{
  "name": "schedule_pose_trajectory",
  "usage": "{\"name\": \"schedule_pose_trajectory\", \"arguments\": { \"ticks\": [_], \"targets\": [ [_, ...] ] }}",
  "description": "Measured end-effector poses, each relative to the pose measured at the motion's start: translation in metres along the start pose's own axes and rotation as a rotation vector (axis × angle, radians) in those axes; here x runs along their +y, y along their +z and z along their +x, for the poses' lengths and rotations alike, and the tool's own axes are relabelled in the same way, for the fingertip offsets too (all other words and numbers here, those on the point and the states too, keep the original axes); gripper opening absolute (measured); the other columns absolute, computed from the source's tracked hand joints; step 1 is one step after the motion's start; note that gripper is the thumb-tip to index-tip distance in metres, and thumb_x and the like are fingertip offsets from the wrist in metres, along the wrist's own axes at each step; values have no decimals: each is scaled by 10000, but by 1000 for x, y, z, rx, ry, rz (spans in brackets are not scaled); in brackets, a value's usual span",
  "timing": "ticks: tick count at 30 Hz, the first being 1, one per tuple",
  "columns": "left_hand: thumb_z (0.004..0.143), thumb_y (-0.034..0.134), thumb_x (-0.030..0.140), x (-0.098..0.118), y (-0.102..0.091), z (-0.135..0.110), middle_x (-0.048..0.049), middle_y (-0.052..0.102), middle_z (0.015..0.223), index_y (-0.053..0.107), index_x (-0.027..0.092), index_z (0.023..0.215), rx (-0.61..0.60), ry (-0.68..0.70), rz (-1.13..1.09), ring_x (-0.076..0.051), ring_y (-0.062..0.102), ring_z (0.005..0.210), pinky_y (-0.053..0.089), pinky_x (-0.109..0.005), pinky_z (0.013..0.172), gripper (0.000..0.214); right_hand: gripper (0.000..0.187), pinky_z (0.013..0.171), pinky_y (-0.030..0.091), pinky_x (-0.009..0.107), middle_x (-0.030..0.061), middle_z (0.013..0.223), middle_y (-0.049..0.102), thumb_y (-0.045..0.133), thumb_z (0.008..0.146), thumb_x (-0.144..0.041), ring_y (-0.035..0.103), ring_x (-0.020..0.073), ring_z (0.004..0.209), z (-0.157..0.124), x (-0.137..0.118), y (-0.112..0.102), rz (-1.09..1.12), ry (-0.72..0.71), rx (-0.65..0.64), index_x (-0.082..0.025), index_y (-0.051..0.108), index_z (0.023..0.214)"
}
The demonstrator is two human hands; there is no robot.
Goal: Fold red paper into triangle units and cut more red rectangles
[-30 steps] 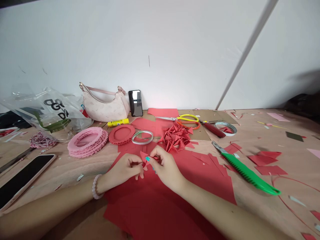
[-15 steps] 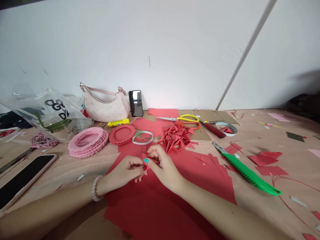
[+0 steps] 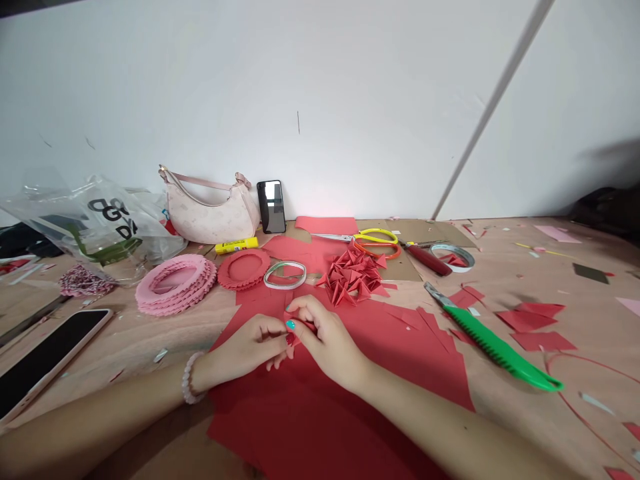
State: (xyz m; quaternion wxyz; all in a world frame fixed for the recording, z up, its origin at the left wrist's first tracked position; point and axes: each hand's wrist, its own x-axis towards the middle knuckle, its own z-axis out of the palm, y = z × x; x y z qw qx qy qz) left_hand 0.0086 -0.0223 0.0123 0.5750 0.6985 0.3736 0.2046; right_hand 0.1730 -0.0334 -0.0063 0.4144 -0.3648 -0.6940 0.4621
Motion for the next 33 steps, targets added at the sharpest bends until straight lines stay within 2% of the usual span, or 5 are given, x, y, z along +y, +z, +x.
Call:
{"name": "schedule_pose_trajectory", "arguments": {
  "ticks": [5, 11, 16, 20, 33],
  "targets": [
    [732, 438, 157, 1, 0, 0, 10, 551, 551, 570, 117, 668, -23, -19, -24, -70, 487, 463, 375, -167, 453, 152, 83, 573, 411, 242, -57, 642, 387, 400, 883, -266, 489, 101, 572, 0, -2, 0, -56, 5, 17, -218, 439, 938],
    [742, 444, 180, 3, -4, 0, 25, 508, 536, 550, 123, 631, 34, -3, -25, -69, 472, 484, 381, -174, 484, 164, 219, 713, 427, 285, -2, 843, 536, 469, 844, -288, 558, 124, 723, 2, -6, -5, 154, 108, -70, -234, 396, 1043],
    [702, 457, 167, 6, -4, -1, 30, 497, 562, 544, 132, 621, 37, -18, 36, -77, 459, 524, 332, -176, 477, 124, 248, 535, 357, 223, -32, 712, 550, 522, 814, -318, 514, 100, 604, 4, -4, -7, 274, 165, -128, -231, 418, 1022],
    [691, 429, 154, 5, -4, 1, 42, 443, 542, 505, 138, 587, 79, 5, 4, -73, 387, 518, 290, -194, 491, 130, 299, 460, 263, 200, -84, 569, 407, 554, 792, -381, 368, 63, 480, 7, -2, -11, 362, 198, -127, -222, 454, 1024],
    [628, 383, 138, 3, -9, 4, 61, 296, 481, 326, 167, 497, 177, -29, -76, -63, 241, 458, 178, -211, 435, 145, 545, 501, 424, 254, -33, 651, 588, 588, 779, -321, 535, 99, 505, 7, 3, -16, 487, 249, -178, -235, 347, 1260]
  ]
}}
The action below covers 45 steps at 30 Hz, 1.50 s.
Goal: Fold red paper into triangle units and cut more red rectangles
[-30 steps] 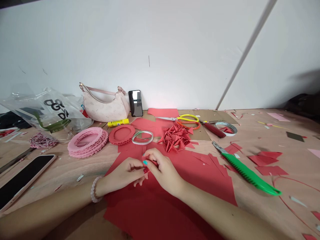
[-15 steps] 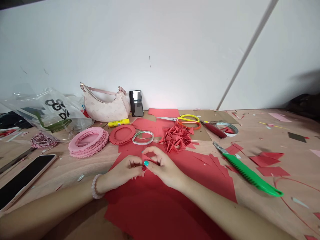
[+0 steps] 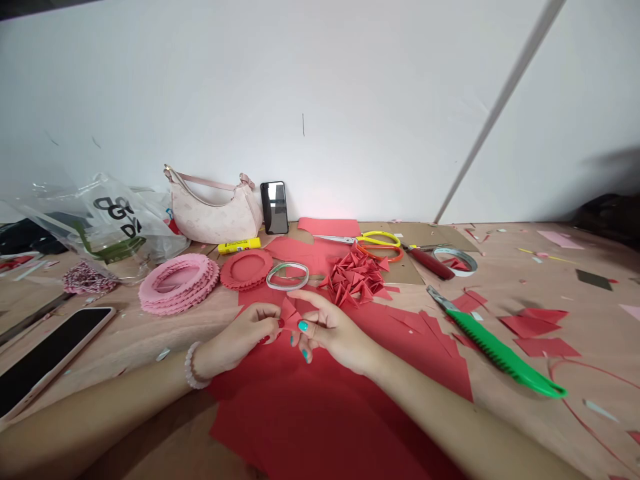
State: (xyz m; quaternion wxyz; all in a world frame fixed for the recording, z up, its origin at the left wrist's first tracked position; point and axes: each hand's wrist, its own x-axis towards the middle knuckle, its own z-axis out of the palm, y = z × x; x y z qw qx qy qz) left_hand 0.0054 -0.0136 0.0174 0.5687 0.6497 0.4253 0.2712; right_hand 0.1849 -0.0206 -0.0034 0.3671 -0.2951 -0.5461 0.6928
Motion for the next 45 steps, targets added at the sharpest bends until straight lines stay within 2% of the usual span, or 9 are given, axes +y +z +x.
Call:
{"name": "schedule_pose_trajectory", "arguments": {
  "ticks": [10, 14, 18, 24, 31, 37, 40, 42, 45],
  "targets": [
    [708, 378, 154, -4, 4, -2, 45, 364, 527, 388, 157, 539, 4, 160, 282, -77, 311, 508, 241, -199, 474, 170, 476, 567, 433, 287, -51, 602, 557, 540, 802, -312, 524, 104, 522, -4, -3, 8, -168, -7, 42, -203, 341, 1221],
    [733, 394, 178, -3, 6, -4, 20, 460, 550, 480, 151, 573, -20, 174, 328, -96, 391, 537, 292, -195, 501, 184, 237, 513, 417, 249, -63, 576, 472, 493, 829, -400, 498, 93, 513, -1, -1, 11, -223, -43, 60, -186, 465, 926],
    [756, 381, 184, -2, 8, -6, 12, 502, 593, 517, 148, 616, 20, 200, 352, -102, 418, 557, 314, -199, 526, 199, 266, 513, 408, 245, -49, 553, 502, 470, 839, -416, 497, 94, 497, -1, -2, 12, -249, -53, 83, -186, 420, 715],
    [762, 371, 167, -4, 7, -6, 35, 421, 578, 434, 156, 604, 77, 207, 355, -87, 370, 543, 272, -196, 502, 170, 221, 522, 418, 248, -38, 554, 546, 500, 834, -337, 516, 106, 500, -2, -5, 13, -175, -30, 101, -185, 442, 685],
    [787, 367, 184, -1, 8, -6, 48, 264, 553, 268, 166, 557, -46, 223, 396, -76, 250, 523, 199, -217, 482, 251, 274, 505, 368, 207, -58, 562, 408, 480, 841, -336, 458, 89, 532, -2, -1, 12, -325, -105, 152, -185, 427, 619],
    [814, 373, 238, -1, 5, -5, 46, 365, 551, 341, 167, 592, -120, 106, 159, -75, 324, 508, 252, -210, 487, 236, 295, 469, 374, 220, -60, 494, 403, 451, 838, -388, 421, 89, 448, -2, -2, 11, -249, -53, 201, -188, 450, 622],
    [805, 405, 266, 0, 2, -2, 55, 345, 534, 366, 164, 611, -132, 6, -144, -67, 324, 479, 248, -209, 472, 222, 171, 586, 428, 260, -22, 648, 523, 420, 841, -294, 492, 108, 544, -4, -1, 9, -237, -125, 213, -194, 544, 906],
    [783, 440, 264, 0, 0, 0, 66, 292, 532, 362, 165, 605, -126, -42, -333, -63, 299, 467, 219, -209, 455, 218, 239, 662, 433, 274, 5, 820, 558, 457, 801, -216, 531, 122, 655, -5, 0, 8, -306, -182, 176, -225, 528, 1029],
    [766, 444, 231, -3, -2, 1, 59, 293, 534, 380, 157, 580, -167, -49, -382, -65, 301, 474, 219, -214, 458, 210, 152, 645, 416, 257, 6, 793, 563, 492, 788, -194, 527, 128, 673, -5, 1, 8, -452, -189, 184, -213, 556, 924]
  ]
}}
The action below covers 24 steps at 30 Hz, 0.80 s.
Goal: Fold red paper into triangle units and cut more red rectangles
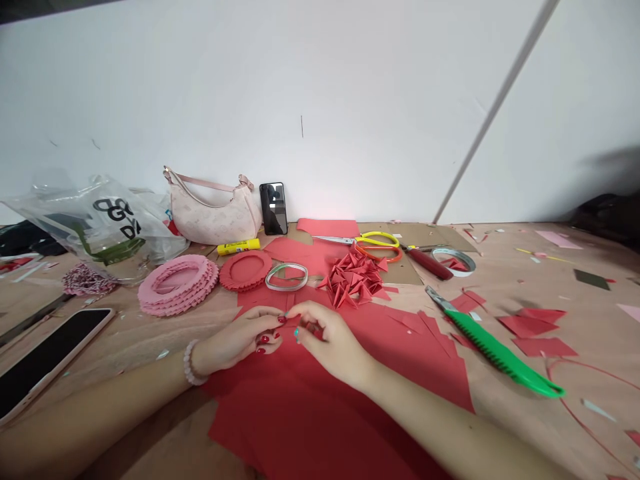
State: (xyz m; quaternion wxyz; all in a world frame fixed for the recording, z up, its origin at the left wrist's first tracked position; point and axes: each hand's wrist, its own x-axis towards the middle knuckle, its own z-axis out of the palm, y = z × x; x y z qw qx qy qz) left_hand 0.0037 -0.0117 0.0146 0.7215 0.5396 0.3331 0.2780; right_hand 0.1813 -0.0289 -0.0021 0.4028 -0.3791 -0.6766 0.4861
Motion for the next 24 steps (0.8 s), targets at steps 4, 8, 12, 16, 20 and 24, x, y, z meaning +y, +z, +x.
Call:
{"name": "schedule_pose_trajectory", "arguments": {
  "ticks": [4, 8, 12, 16, 20, 24],
  "targets": [
    [822, 320, 255, -6, -2, -1, 16, 425, 602, 452, 144, 653, -18, 66, 155, -75, 355, 501, 279, -216, 485, 241, 175, 560, 381, 238, -13, 647, 531, 447, 852, -299, 471, 104, 551, 1, -2, 0, -6, 29, 4, -184, 508, 735],
    [829, 370, 245, -3, 3, -5, 29, 425, 595, 524, 130, 711, 5, 167, 464, -73, 350, 519, 281, -201, 497, 227, 233, 549, 361, 230, -24, 628, 504, 430, 868, -354, 460, 100, 560, 0, -4, 3, 27, 49, -64, -186, 469, 712],
    [825, 369, 201, 3, 7, -7, 41, 395, 565, 574, 120, 724, 16, 175, 593, -68, 311, 500, 247, -198, 474, 243, 140, 515, 311, 216, -55, 597, 486, 455, 861, -346, 423, 94, 542, 0, -4, 4, 115, 73, -82, -215, 428, 903],
    [806, 402, 216, 4, 6, -6, 33, 425, 560, 524, 121, 644, 28, 133, 548, -75, 364, 520, 282, -192, 488, 224, 198, 534, 318, 221, -66, 598, 482, 480, 846, -309, 437, 92, 548, 0, 0, 3, 197, 74, -113, -226, 393, 1004],
    [798, 403, 209, 2, 5, -5, 28, 448, 561, 493, 129, 624, -12, 103, 479, -73, 399, 520, 312, -180, 488, 212, 213, 643, 380, 253, -17, 778, 564, 441, 863, -240, 525, 110, 689, -2, 0, 3, 241, 28, -172, -236, 374, 1065],
    [798, 389, 210, 2, 5, -5, 15, 481, 605, 505, 132, 657, -40, 87, 430, -76, 427, 534, 344, -181, 503, 199, 208, 767, 391, 303, 3, 878, 564, 396, 866, -167, 550, 129, 818, -3, -3, 5, 246, -11, -203, -238, 369, 1060]
  ]
}}
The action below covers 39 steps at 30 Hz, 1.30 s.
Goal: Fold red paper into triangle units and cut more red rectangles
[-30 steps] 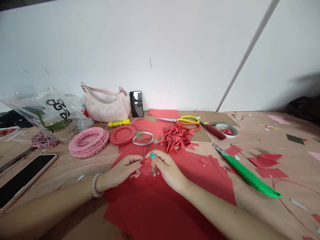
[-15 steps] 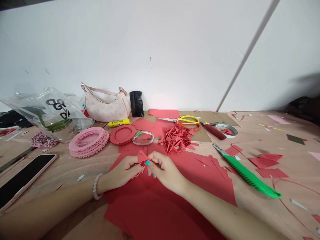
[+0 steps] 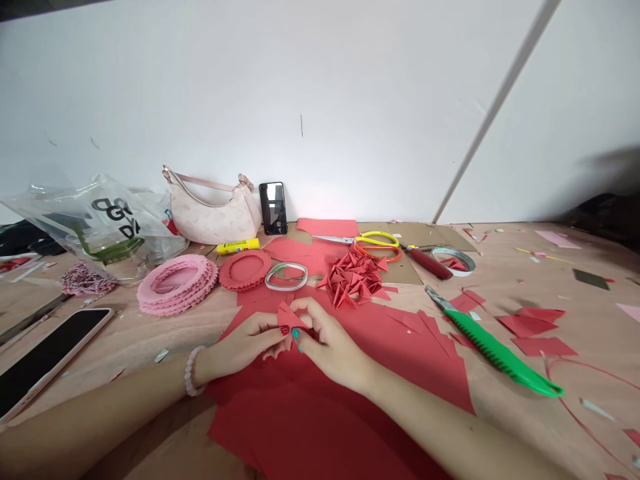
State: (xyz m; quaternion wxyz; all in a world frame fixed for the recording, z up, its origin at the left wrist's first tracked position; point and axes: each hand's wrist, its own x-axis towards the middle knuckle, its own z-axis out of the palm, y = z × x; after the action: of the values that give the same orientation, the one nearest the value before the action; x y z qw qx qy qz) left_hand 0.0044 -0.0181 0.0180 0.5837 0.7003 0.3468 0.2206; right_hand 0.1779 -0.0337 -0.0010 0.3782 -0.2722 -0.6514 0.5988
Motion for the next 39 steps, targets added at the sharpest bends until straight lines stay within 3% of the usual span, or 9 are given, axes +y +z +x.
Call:
{"name": "schedule_pose_trajectory", "arguments": {
  "ticks": [8, 14, 19, 26, 32, 39],
  "targets": [
    [766, 384, 159, -5, 2, 0, 30, 477, 560, 512, 139, 653, 83, 11, 116, -74, 438, 512, 340, -174, 486, 172, 225, 638, 360, 259, -12, 796, 534, 399, 845, -127, 474, 110, 689, 0, 0, -1, -34, 70, 53, -238, 396, 1040],
    [784, 379, 184, -6, -2, 2, 38, 451, 524, 514, 135, 624, 158, 20, 104, -68, 411, 479, 323, -173, 471, 215, 193, 613, 363, 267, -24, 620, 546, 404, 848, -195, 475, 123, 610, 2, 2, -5, 254, 99, 119, -226, 428, 1037],
    [790, 391, 211, -3, -2, 1, 34, 445, 541, 524, 129, 638, 168, 19, 58, -65, 403, 484, 317, -171, 469, 218, 168, 641, 363, 269, -23, 628, 536, 454, 818, -197, 517, 127, 635, 3, 2, -9, 427, 127, 132, -215, 484, 982],
    [776, 377, 159, -2, -1, 0, 31, 448, 557, 556, 118, 675, 145, 35, 66, -64, 390, 494, 320, -173, 479, 210, 215, 639, 368, 277, -4, 733, 555, 551, 781, -266, 521, 139, 673, 3, 0, -7, 402, 162, 128, -229, 504, 988],
    [778, 374, 154, -3, -2, 0, 30, 453, 558, 557, 115, 683, 152, 36, 60, -61, 393, 487, 322, -166, 468, 210, 198, 616, 357, 259, -10, 706, 534, 559, 794, -303, 505, 131, 673, 4, 1, -8, 430, 136, 94, -217, 525, 970],
    [802, 388, 188, -6, -1, 1, 29, 454, 560, 559, 115, 694, 131, 60, 53, -60, 417, 482, 342, -167, 480, 215, 162, 599, 358, 260, -11, 691, 542, 520, 825, -316, 497, 126, 652, 5, 0, -5, 317, 142, 121, -215, 512, 951]
  ]
}}
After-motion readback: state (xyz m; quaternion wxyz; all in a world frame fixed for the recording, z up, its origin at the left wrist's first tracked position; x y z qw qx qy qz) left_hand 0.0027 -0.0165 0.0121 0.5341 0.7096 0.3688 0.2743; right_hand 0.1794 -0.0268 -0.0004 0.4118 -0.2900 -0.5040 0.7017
